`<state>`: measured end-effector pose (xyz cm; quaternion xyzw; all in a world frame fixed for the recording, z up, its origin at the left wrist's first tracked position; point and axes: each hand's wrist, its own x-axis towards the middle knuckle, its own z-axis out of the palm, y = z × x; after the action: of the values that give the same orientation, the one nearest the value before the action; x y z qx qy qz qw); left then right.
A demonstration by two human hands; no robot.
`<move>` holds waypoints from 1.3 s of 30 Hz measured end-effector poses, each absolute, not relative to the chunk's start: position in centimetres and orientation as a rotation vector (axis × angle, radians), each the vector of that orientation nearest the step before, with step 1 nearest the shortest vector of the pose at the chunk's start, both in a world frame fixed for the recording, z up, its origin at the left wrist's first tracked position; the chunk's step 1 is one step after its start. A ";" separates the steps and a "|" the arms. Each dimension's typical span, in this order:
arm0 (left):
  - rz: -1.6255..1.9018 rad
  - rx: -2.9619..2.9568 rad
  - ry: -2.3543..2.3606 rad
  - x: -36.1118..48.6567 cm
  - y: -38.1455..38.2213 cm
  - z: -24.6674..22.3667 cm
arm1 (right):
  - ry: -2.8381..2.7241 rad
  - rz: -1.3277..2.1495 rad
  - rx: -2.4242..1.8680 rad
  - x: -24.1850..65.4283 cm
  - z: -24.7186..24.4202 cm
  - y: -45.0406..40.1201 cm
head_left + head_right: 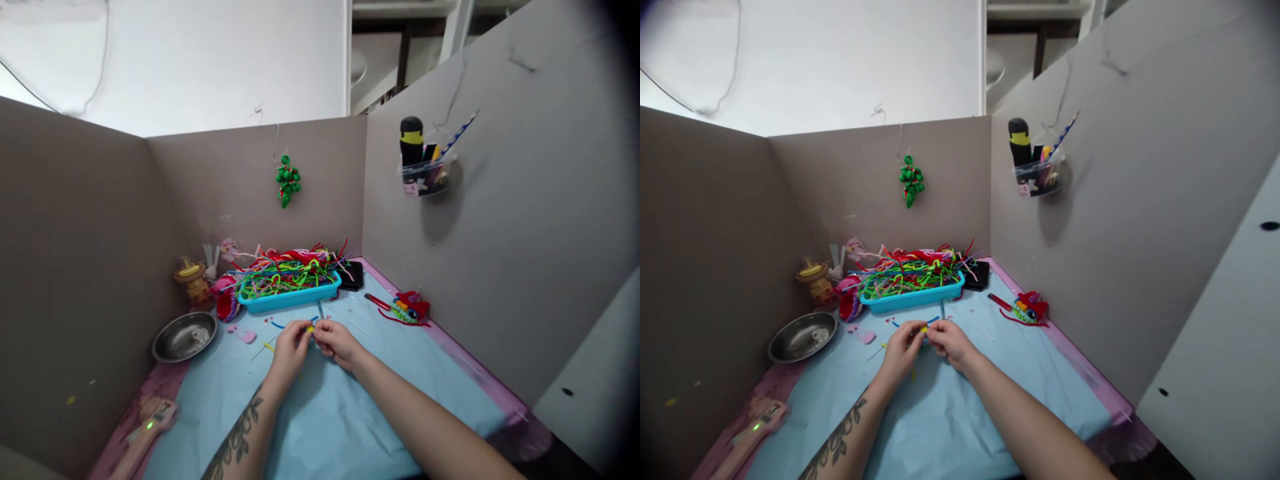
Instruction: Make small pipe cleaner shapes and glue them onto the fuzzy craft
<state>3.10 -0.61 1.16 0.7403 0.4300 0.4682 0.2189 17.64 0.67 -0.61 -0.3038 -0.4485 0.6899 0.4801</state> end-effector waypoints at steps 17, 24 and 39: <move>1.326 1.861 1.183 3.2 -0.7 1.2 | -1.164 1.522 -0.702 17.2 -1.3 0.6; 1.324 1.849 1.176 3.2 -0.8 1.2 | -1.166 1.498 -0.736 17.1 -0.7 0.2; 1.231 1.543 1.057 3.4 -0.4 1.1 | -1.333 1.259 -0.844 17.3 -1.1 0.6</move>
<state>3.40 -0.37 1.11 0.6202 0.4249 0.4948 0.4358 17.27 0.58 -1.10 -0.3538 -0.5590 0.5278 0.5326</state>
